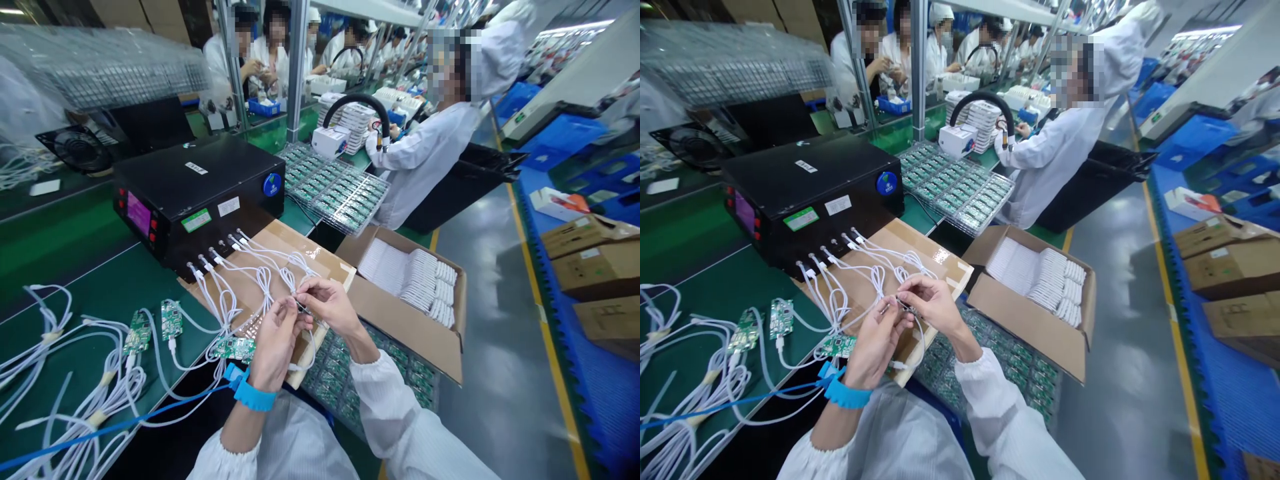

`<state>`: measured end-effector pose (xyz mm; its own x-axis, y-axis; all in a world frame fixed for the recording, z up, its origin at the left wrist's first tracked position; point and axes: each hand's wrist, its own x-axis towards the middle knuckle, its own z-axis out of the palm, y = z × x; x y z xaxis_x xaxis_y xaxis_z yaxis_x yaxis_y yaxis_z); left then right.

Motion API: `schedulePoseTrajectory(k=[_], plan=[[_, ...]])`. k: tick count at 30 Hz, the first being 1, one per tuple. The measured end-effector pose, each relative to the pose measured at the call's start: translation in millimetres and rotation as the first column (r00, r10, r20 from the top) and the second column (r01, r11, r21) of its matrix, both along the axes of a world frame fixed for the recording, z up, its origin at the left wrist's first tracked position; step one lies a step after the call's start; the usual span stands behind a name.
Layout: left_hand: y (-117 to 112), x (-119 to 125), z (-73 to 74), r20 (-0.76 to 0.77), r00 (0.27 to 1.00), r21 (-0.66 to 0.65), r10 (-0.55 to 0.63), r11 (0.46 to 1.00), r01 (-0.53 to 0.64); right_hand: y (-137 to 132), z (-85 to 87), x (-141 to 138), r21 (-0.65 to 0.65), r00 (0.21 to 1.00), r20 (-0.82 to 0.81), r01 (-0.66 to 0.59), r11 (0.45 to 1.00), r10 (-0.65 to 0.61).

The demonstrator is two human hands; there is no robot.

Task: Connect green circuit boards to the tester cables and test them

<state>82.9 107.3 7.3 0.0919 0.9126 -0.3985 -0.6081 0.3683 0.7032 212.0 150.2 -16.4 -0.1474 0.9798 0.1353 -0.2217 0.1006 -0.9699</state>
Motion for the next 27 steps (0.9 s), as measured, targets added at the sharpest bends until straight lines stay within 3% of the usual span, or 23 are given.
schedulePoseTrajectory(k=[7,11,22,27], plan=[[-3,1,1.5,0.021,1.0,-0.004,-0.015,1.0,0.015,1,5.2,18,-0.015,0.997,0.041,-0.065,0.998,0.066],[-3,2,-0.1,0.052,0.999,-0.012,0.003,1.0,-0.003,2,10.7,20,0.046,0.989,0.119,-0.092,0.995,0.086],[-2,2,-5.3,0.06,0.998,-0.039,0.037,0.999,-0.035,1,10.7,12,0.193,0.975,0.215,-0.104,0.976,0.061],[-1,-1,-3.6,0.039,0.999,-0.051,0.003,0.999,-0.001,-12,12.1,25,0.201,0.927,0.375,-0.086,0.976,0.004]])
